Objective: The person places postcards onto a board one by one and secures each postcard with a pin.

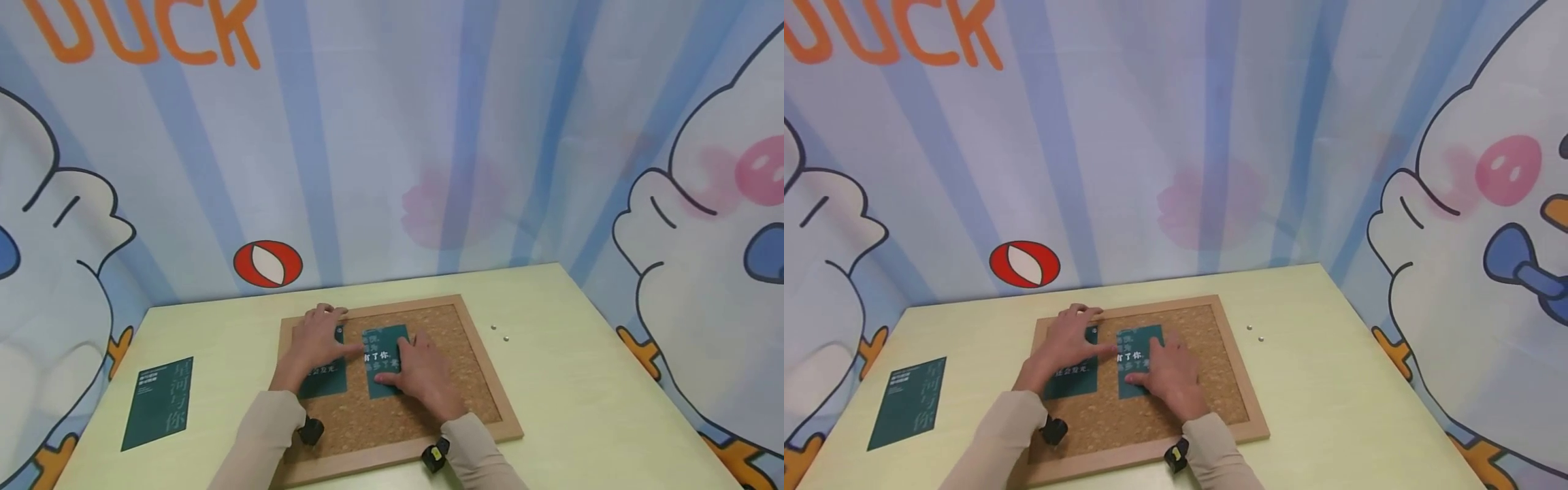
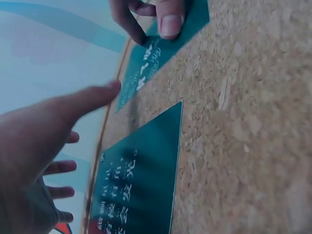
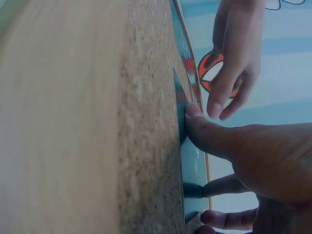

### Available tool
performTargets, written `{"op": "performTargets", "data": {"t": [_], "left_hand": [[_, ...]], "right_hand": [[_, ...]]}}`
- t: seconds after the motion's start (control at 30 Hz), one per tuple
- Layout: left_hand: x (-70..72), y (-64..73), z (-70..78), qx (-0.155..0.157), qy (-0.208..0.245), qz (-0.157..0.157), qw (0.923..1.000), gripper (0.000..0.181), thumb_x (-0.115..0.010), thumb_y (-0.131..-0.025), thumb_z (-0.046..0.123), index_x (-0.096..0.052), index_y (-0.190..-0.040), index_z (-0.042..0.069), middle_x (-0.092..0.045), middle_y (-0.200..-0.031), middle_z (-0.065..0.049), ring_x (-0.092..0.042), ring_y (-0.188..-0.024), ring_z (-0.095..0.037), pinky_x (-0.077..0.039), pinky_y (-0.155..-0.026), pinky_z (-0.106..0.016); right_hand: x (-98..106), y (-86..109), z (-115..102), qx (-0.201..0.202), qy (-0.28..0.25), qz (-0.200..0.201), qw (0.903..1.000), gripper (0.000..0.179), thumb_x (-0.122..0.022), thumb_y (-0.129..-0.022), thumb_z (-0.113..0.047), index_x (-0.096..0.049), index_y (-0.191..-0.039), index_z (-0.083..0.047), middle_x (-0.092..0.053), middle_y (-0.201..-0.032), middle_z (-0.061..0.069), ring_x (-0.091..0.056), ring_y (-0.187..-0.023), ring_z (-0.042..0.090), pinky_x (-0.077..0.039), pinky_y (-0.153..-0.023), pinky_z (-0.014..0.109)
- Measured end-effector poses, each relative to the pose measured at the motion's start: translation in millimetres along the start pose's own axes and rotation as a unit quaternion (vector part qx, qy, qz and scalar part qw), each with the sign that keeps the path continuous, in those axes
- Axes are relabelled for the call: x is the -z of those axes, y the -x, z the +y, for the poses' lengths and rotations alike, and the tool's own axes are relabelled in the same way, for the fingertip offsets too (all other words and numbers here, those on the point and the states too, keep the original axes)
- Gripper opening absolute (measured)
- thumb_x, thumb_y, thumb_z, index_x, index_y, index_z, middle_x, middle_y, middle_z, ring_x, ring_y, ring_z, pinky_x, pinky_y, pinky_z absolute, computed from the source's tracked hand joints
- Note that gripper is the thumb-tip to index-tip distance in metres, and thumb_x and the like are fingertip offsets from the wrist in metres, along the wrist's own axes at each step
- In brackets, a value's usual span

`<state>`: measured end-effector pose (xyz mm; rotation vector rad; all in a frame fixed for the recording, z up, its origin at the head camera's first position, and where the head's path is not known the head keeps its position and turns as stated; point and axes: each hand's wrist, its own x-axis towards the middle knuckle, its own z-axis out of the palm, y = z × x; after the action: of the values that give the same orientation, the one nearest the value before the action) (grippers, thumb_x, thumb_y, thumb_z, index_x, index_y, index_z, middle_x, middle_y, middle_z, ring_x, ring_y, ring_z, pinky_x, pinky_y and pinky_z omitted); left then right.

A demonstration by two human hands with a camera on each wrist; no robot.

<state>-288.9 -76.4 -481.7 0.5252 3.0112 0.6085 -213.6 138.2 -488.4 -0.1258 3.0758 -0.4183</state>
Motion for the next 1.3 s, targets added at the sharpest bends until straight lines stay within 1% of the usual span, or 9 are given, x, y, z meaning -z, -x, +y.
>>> {"op": "performTargets", "data": {"t": [0.17,0.27,0.4,0.63,0.9,1.03,1.13,1.2,1.3], "left_hand": [[-4.6,-10.9,-2.3,-0.002,0.0,-0.027,0.9996,0.103,-0.079,-0.08,0.067,-0.046,-0.155,0.005,-0.042,-0.152,-0.025,-0.035,-0.142,-0.051,-0.018,-0.116,-0.071],[-6.5,-17.0,-4.7,0.008,-0.014,-0.04,0.9991,0.108,-0.076,-0.079,0.072,-0.044,-0.156,0.004,-0.042,-0.153,-0.025,-0.035,-0.14,-0.052,-0.015,-0.117,-0.071],[-7.9,-21.6,-7.7,0.018,-0.033,-0.051,0.998,0.111,-0.074,-0.076,0.077,-0.045,-0.156,0.006,-0.042,-0.152,-0.023,-0.038,-0.136,-0.05,-0.019,-0.116,-0.069],[-7.1,-24.1,-5.9,0.024,-0.034,-0.056,0.9976,0.111,-0.078,-0.072,0.077,-0.046,-0.154,0.009,-0.044,-0.147,-0.024,-0.041,-0.128,-0.047,-0.029,-0.11,-0.067],[-7.4,-29.0,-6.5,0.037,-0.033,-0.059,0.9971,0.114,-0.078,-0.068,0.079,-0.047,-0.154,0.011,-0.046,-0.146,-0.023,-0.043,-0.127,-0.045,-0.031,-0.109,-0.067],[-4.4,-27.6,-4.0,0.043,-0.027,-0.065,0.9966,0.113,-0.079,-0.068,0.078,-0.047,-0.153,0.011,-0.046,-0.145,-0.023,-0.044,-0.128,-0.045,-0.031,-0.11,-0.067],[-2.6,-27.2,-3.8,0.045,-0.023,-0.068,0.9964,0.112,-0.08,-0.068,0.077,-0.047,-0.153,0.011,-0.047,-0.145,-0.023,-0.045,-0.127,-0.045,-0.031,-0.11,-0.067],[-1.3,-26.6,-3.5,0.048,-0.021,-0.071,0.9961,0.112,-0.08,-0.068,0.077,-0.047,-0.153,0.011,-0.046,-0.145,-0.023,-0.044,-0.128,-0.044,-0.031,-0.11,-0.067],[-1.0,-27.5,-2.9,0.048,-0.019,-0.074,0.9959,0.111,-0.081,-0.068,0.076,-0.046,-0.152,0.011,-0.046,-0.145,-0.024,-0.044,-0.128,-0.045,-0.031,-0.11,-0.067]], "right_hand": [[-1,0.7,-1,0.005,-0.003,0.001,1.0,0.089,-0.079,-0.082,-0.065,-0.058,-0.146,-0.006,-0.053,-0.115,0.017,-0.057,-0.092,0.026,-0.055,-0.074,0.043],[0,1.4,-1,0.006,-0.003,0.003,1.0,0.088,-0.08,-0.082,-0.064,-0.058,-0.145,-0.006,-0.052,-0.113,0.016,-0.055,-0.089,0.024,-0.054,-0.074,0.042],[1,1.9,-2,0.006,-0.005,0.001,1.0,0.088,-0.08,-0.082,-0.064,-0.058,-0.145,-0.006,-0.051,-0.111,0.015,-0.053,-0.087,0.023,-0.054,-0.074,0.04],[0,0.7,0,0.009,-0.012,0.004,0.9999,0.088,-0.081,-0.082,-0.063,-0.058,-0.144,-0.005,-0.051,-0.111,0.014,-0.052,-0.085,0.022,-0.053,-0.071,0.04],[-2,-0.9,5,0.018,-0.034,0.012,0.9992,0.089,-0.081,-0.081,-0.063,-0.057,-0.144,-0.004,-0.052,-0.113,0.016,-0.053,-0.088,0.024,-0.053,-0.074,0.042],[-1,-2.3,9,0.022,-0.064,0.006,0.9977,0.091,-0.082,-0.081,-0.063,-0.055,-0.146,-0.004,-0.055,-0.122,0.019,-0.057,-0.096,0.027,-0.055,-0.084,0.047],[4,-2.1,15,0.027,-0.114,0.0,0.9931,0.09,-0.083,-0.082,-0.058,-0.054,-0.146,-0.002,-0.056,-0.132,0.022,-0.06,-0.108,0.033,-0.053,-0.093,0.052],[8,-1.3,20,0.033,-0.162,-0.005,0.9862,0.086,-0.084,-0.084,-0.052,-0.053,-0.146,0.0,-0.058,-0.134,0.024,-0.061,-0.114,0.037,-0.052,-0.096,0.055],[17,0.8,34,0.03,-0.215,-0.006,0.9762,0.077,-0.084,-0.088,-0.042,-0.053,-0.145,0.001,-0.06,-0.135,0.024,-0.06,-0.121,0.04,-0.05,-0.098,0.057]]}}
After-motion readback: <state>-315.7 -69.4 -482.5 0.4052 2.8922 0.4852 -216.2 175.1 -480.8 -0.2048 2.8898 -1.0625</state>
